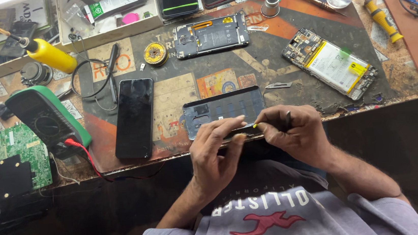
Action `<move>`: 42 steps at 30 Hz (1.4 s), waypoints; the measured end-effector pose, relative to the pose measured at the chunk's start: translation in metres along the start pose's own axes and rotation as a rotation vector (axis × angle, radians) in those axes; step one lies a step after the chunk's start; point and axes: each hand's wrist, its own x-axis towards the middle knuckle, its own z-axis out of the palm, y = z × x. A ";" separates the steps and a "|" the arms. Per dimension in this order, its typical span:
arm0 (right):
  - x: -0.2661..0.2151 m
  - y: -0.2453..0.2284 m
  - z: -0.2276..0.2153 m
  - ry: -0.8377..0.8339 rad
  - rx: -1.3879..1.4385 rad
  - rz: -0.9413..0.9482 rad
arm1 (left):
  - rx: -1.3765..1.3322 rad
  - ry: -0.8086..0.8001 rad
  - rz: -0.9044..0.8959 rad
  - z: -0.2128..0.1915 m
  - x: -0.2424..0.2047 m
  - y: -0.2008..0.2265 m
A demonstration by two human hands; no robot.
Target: The person repairs a mobile phone by using tweezers to manipulate small components on a circuit board and applying adhesive tape to the phone frame.
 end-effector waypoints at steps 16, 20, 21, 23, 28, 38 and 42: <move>0.001 -0.004 0.007 0.011 -0.006 0.026 | 0.139 0.102 0.131 0.016 0.000 -0.013; 0.000 -0.003 0.009 0.035 -0.010 0.016 | 0.160 0.088 0.146 0.016 0.000 -0.012; -0.001 -0.003 0.010 0.047 -0.006 0.025 | 0.168 0.085 0.152 0.016 0.000 -0.011; -0.003 -0.002 0.009 0.036 -0.046 0.001 | 0.175 0.088 0.179 0.014 0.000 -0.009; -0.011 -0.002 0.012 0.012 -0.111 -0.088 | 0.189 0.086 0.230 0.008 -0.003 -0.003; -0.024 0.006 0.024 -0.066 -0.107 -0.196 | 0.227 0.113 0.139 0.010 -0.026 -0.001; -0.016 -0.001 0.022 -0.068 -0.118 -0.120 | 0.139 0.074 0.115 0.007 -0.024 -0.007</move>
